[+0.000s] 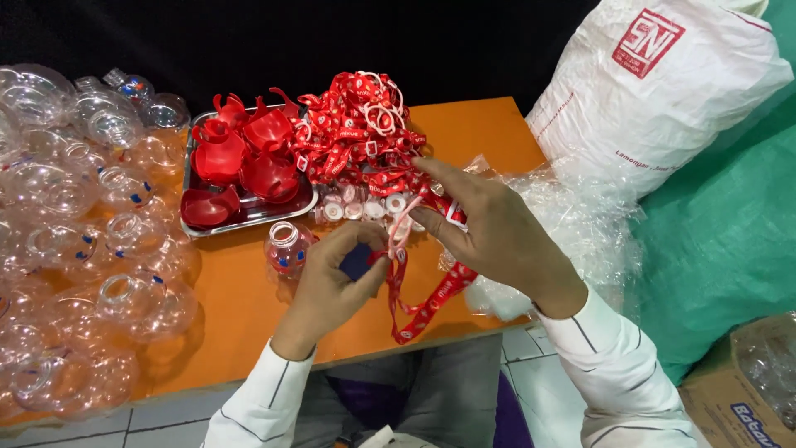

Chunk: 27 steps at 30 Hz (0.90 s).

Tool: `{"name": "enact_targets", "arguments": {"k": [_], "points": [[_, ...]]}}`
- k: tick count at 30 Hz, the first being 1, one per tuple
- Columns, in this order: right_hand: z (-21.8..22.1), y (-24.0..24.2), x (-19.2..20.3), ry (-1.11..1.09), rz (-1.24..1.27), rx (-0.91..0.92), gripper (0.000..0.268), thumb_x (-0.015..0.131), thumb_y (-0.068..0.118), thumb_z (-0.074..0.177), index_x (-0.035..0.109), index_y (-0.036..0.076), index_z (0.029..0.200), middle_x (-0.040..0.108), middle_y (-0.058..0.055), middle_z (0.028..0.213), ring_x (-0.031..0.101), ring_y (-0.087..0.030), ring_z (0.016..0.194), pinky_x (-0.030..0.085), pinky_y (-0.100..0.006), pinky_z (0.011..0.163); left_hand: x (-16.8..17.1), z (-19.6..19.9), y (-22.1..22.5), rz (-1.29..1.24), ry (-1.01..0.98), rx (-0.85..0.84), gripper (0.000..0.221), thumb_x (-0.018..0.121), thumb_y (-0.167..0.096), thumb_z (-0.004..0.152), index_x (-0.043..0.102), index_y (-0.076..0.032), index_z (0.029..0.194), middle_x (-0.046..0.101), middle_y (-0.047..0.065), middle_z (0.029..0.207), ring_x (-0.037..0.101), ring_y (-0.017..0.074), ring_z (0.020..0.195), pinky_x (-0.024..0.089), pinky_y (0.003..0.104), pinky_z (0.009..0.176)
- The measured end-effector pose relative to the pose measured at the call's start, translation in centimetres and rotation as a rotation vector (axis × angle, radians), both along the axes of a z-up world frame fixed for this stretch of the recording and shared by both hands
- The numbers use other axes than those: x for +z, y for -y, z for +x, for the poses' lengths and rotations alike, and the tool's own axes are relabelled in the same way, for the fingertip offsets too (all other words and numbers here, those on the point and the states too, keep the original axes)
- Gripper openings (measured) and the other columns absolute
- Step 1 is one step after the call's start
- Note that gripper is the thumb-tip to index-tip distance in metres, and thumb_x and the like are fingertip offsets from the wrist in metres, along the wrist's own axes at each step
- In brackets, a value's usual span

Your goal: Assembling a decorative bottle by attaching a red strap and harness to the bottle neck.

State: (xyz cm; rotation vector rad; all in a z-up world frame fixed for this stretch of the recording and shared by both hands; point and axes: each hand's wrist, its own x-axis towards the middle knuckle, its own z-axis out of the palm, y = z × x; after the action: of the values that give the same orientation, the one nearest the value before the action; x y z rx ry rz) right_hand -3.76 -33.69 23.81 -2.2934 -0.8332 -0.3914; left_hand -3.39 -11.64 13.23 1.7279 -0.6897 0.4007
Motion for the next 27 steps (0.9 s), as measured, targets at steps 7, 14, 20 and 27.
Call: {"name": "enact_targets", "arguments": {"k": [7, 14, 20, 27], "points": [[1.8, -1.2, -0.6, 0.006, 0.075, 0.088, 0.009, 0.071, 0.011, 0.096, 0.074, 0.003, 0.098, 0.066, -0.013, 0.07, 0.067, -0.027, 0.063, 0.052, -0.034, 0.057, -2.6, 1.5, -0.2, -0.017, 0.174, 0.153, 0.028, 0.07, -0.004, 0.09, 0.058, -0.014, 0.066, 0.06, 0.0, 0.057, 0.061, 0.0253, 0.056, 0.051, 0.03, 0.058], [2.9, -2.7, 0.3, -0.111, 0.177, 0.145, 0.008, 0.07, 0.01, 0.094, 0.075, 0.006, 0.089, 0.058, -0.005, 0.058, 0.053, -0.013, 0.053, 0.044, -0.026, 0.051, -4.0, 2.2, -1.1, -0.13, -0.075, -0.006, 0.04, 0.042, -0.034, 0.106, 0.07, -0.006, 0.109, 0.07, 0.016, 0.093, 0.07, 0.032, 0.089, 0.055, 0.043, 0.077], [4.4, -3.3, -0.8, -0.185, 0.248, 0.127, 0.011, 0.074, 0.01, 0.093, 0.077, 0.002, 0.099, 0.064, -0.012, 0.064, 0.056, -0.015, 0.057, 0.047, -0.028, 0.057, 0.1, 1.3, -1.6, -0.328, -0.215, -0.401, 0.064, 0.085, -0.031, 0.077, 0.065, -0.002, 0.131, 0.076, 0.009, 0.105, 0.069, 0.0165, 0.099, 0.057, 0.037, 0.09], [5.5, -1.8, -3.2, -0.252, 0.096, 0.062, 0.042, 0.077, 0.003, 0.092, 0.064, 0.007, 0.132, 0.061, 0.003, 0.086, 0.052, -0.005, 0.07, 0.043, -0.022, 0.066, 0.3, 1.1, -2.1, -0.289, -0.292, -0.158, 0.03, 0.042, -0.013, 0.111, 0.055, -0.005, 0.136, 0.062, 0.012, 0.111, 0.072, 0.0215, 0.083, 0.061, 0.03, 0.068]]}}
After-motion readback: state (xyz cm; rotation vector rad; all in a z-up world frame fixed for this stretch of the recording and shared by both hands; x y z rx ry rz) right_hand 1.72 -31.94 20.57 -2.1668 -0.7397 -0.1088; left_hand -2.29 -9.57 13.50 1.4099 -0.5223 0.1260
